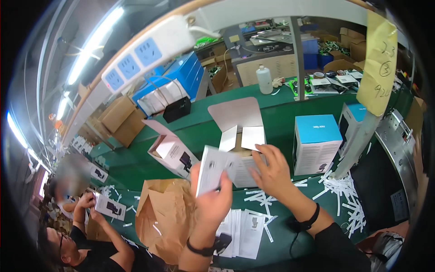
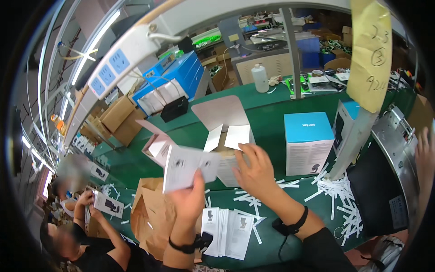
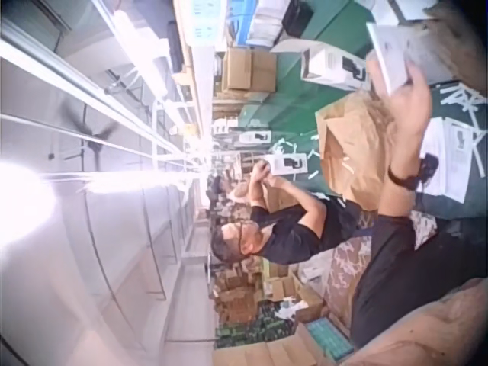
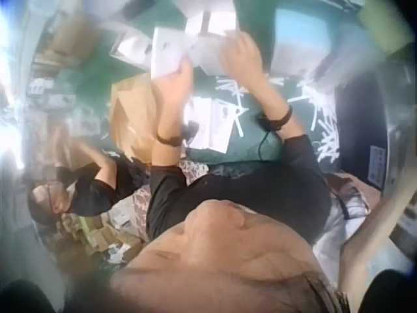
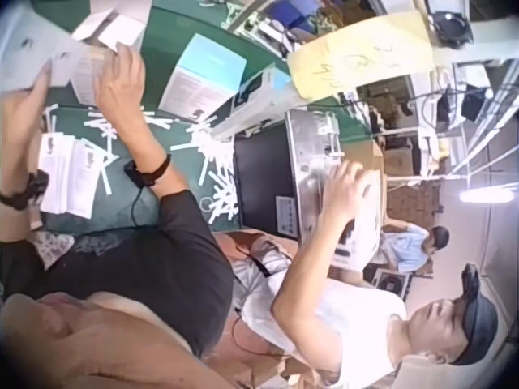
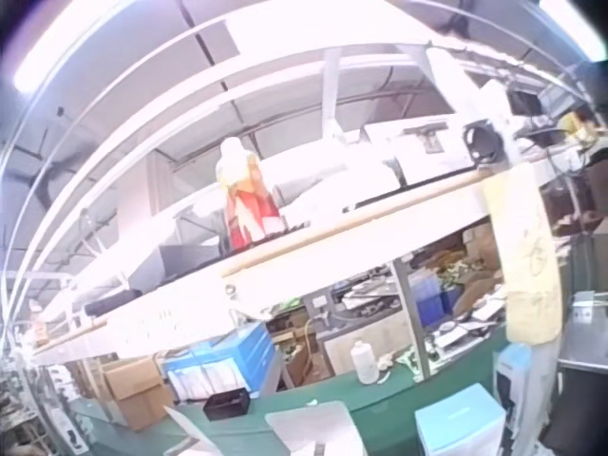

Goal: Pack small electronic devices and instruction manuals into retail boxes on a production line.

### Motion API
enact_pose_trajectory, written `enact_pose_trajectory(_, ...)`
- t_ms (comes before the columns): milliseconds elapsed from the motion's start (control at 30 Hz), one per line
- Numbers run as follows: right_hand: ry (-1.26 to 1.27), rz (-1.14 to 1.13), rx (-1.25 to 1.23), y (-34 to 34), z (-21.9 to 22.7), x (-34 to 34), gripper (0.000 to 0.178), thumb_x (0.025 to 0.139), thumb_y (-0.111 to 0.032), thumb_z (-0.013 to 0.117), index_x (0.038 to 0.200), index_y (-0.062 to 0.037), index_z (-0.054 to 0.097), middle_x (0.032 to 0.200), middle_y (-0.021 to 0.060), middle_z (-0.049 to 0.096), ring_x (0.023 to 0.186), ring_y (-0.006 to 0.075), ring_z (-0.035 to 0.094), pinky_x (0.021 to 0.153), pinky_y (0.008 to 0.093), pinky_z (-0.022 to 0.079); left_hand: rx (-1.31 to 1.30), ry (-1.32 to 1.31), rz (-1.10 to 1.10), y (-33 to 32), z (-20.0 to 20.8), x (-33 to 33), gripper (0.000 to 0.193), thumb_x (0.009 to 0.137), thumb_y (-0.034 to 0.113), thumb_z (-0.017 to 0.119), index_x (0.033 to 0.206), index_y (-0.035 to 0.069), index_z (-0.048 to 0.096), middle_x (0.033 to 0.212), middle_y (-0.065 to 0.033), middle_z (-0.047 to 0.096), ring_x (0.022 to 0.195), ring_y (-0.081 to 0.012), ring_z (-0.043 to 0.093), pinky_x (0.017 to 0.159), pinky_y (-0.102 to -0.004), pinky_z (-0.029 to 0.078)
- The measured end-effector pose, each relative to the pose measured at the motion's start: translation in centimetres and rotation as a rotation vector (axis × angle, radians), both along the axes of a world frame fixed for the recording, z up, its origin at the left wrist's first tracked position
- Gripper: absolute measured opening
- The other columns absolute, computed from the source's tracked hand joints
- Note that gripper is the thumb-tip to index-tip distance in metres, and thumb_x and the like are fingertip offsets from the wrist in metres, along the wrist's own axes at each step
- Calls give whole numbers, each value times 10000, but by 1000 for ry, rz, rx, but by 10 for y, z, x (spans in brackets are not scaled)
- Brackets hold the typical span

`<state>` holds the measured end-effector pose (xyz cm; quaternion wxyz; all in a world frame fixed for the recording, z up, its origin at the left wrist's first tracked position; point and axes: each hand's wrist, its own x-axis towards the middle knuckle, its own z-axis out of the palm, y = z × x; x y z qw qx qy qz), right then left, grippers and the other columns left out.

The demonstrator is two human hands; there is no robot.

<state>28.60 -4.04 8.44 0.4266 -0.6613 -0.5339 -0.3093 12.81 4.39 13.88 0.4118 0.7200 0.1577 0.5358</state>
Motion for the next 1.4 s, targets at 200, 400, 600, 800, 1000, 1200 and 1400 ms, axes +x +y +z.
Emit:
enact_pose_trajectory(200, 143, -45, 64, -9, -17, -6, 528, 788, -48, 720, 1273, 96, 570, 1290, 232, 544, 983, 378, 569, 850, 434, 519, 279, 156, 158, 37, -4, 79, 267, 785, -91, 629, 1014, -2, 526, 957, -167, 598, 883, -281, 621, 791, -340, 520)
enact_pose_trajectory(400, 246, -113, 61, -16, -14, 6, 818, 787, -91, 754, 1452, 159, 348, 1192, 236, 531, 946, 360, 562, 827, 413, 521, 696, 221, 176, 40, 0, 88, 251, 728, -96, 606, 924, -6, 478, 1015, -213, 565, 924, -406, 564, 797, -477, 473)
enact_pose_trajectory(600, 210, -54, 165, -31, 1, 19, 736, 785, -111, 766, 1422, 63, 443, 1214, 230, 527, 1010, 376, 571, 865, 429, 515, 738, 330, 468, 74, -1, 73, 349, 770, -54, 589, 1106, -78, 497, 1026, -245, 501, 947, -458, 518, 826, -511, 435)
enact_pose_trajectory(800, 253, 16, 190, -26, 6, 22, 673, 781, -100, 763, 1379, 39, 489, 1231, 227, 523, 1065, 394, 562, 914, 446, 498, 475, 215, 375, 85, -2, 43, 559, 769, -15, 617, 1289, -133, 448, 1099, -227, 528, 1030, -395, 584, 910, -443, 480)
enact_pose_trajectory(1000, 283, 40, 208, -24, 10, 28, 664, 760, -89, 767, 1360, 35, 511, 1227, 209, 527, 1085, 386, 555, 925, 448, 497, 519, 512, 388, 75, 13, 54, 697, 757, 2, 664, 1382, -107, 374, 1310, -283, 482, 1118, -419, 562, 977, -424, 471)
enact_pose_trajectory(1200, 274, 34, 238, -34, 14, 37, 600, 783, -99, 757, 1324, 39, 536, 1251, 221, 527, 1099, 395, 555, 947, 443, 488, 481, 357, 252, 54, -1, 78, 898, 799, 150, 809, 1506, -18, 282, 1398, -234, 422, 1165, -335, 552, 964, -446, 484)
enact_pose_trajectory(1400, 240, 127, 285, -32, 8, 55, 526, 813, -110, 736, 1298, 37, 596, 1278, 206, 563, 1166, 378, 561, 998, 433, 478, 353, 350, 68, 66, -19, 65, 545, 931, 146, 667, 1427, -8, 501, 1183, -157, 583, 941, -226, 574, 748, -328, 483)
